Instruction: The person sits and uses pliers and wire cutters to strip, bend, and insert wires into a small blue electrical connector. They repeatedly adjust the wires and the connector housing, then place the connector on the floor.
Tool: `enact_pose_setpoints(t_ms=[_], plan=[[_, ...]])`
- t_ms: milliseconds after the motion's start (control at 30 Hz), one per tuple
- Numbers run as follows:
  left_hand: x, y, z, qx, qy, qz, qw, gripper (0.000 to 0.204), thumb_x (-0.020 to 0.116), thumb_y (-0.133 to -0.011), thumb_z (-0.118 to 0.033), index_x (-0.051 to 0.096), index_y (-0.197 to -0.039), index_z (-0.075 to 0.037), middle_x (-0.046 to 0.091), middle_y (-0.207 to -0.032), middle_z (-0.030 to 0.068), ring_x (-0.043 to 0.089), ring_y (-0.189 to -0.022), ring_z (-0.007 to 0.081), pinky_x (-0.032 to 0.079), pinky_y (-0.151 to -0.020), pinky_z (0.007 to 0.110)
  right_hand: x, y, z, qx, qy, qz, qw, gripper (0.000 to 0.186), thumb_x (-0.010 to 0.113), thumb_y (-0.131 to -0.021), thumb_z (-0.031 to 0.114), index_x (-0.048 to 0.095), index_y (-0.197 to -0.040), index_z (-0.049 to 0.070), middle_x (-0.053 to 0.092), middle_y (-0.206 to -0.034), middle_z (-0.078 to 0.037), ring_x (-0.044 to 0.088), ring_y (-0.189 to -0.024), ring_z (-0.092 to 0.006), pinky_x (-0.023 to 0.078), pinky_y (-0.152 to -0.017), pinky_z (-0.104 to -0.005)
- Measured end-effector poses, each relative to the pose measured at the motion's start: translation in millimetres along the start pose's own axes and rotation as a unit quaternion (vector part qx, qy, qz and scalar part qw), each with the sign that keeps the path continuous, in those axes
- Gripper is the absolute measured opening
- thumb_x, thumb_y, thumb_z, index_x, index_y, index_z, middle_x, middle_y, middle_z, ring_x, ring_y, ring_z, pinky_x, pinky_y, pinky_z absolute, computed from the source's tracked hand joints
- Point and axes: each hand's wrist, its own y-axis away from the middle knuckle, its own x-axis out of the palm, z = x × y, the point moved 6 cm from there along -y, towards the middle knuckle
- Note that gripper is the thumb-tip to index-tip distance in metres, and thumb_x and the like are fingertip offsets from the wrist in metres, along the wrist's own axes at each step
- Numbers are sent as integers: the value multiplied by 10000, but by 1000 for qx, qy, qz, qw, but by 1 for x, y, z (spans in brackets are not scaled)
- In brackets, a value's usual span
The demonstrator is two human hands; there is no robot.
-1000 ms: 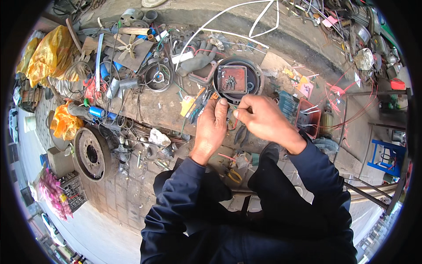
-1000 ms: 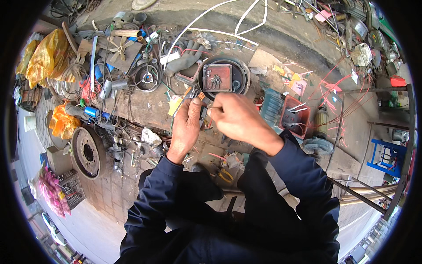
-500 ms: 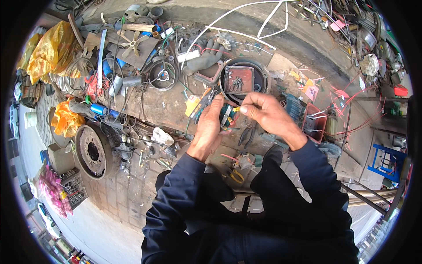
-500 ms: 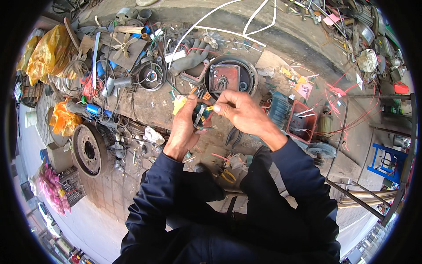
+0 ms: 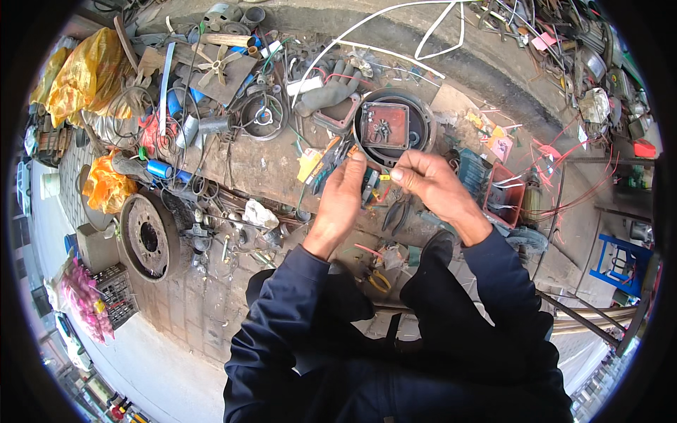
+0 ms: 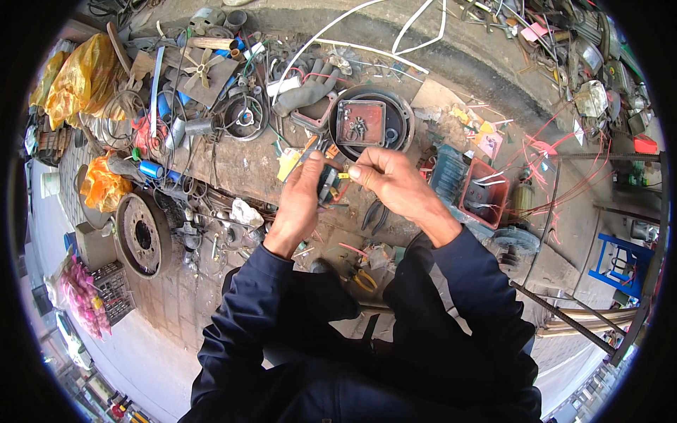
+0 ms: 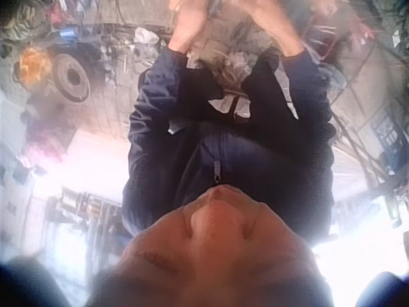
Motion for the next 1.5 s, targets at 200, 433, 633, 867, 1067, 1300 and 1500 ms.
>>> enact_pose_setpoints(t_ms=[200,433,633,867,1067,1300,1500], plan=[[-4,-2,-4,86,-251,-87,960,493,458,-1078,-447,601,-1075,25,670,-937,67,623,-789,187,506,-694,373,1,5,37,-144,249,-83,954,204,671,-941,149,589,-861,-19,629,-746,-169,620,-674,-274,465,-621,-411],[2,1,9,-72,116,-34,990,410,475,-1068,-455,602,-1077,-65,641,-810,48,583,-637,135,440,-521,271,17,-1,-40,111,-249,20,962,162,645,-1010,222,627,-947,73,512,-763,82,444,-684,-33,356,-590,-209],[1,0,-5,11,-101,-36,994,441,443,-1085,-431,627,-1063,-31,651,-845,78,581,-686,142,468,-607,281,1,-3,-3,4,-46,14,999,187,658,-993,211,635,-921,39,561,-783,42,473,-709,-61,396,-637,-248],[0,2,-9,123,-274,-112,947,459,428,-1090,-430,628,-1072,-18,656,-875,103,627,-802,184,498,-700,329,2,-5,20,-45,115,-38,992,220,659,-969,188,645,-893,-18,613,-750,-32,524,-683,-117,444,-628,-328],[-1,-4,13,-71,78,-28,994,462,454,-1063,-505,615,-1074,-72,659,-843,42,600,-647,118,445,-514,264,2,-6,-27,24,-153,44,987,197,643,-1011,249,628,-928,72,542,-784,56,453,-695,-51,379,-634,-230],[-3,-8,7,26,-24,-21,999,504,446,-1061,-523,612,-1078,-48,638,-830,36,579,-650,106,451,-528,255,7,-9,-34,17,-202,75,976,197,620,-1024,261,626,-1002,66,575,-892,37,498,-769,-64,413,-691,-234],[-7,-7,3,54,-84,-41,994,490,435,-1087,-454,628,-1052,-5,629,-866,44,559,-805,125,483,-723,297,7,-10,-12,-2,-88,68,994,220,642,-1013,261,641,-1061,46,573,-884,44,477,-761,-46,401,-669,-226]])
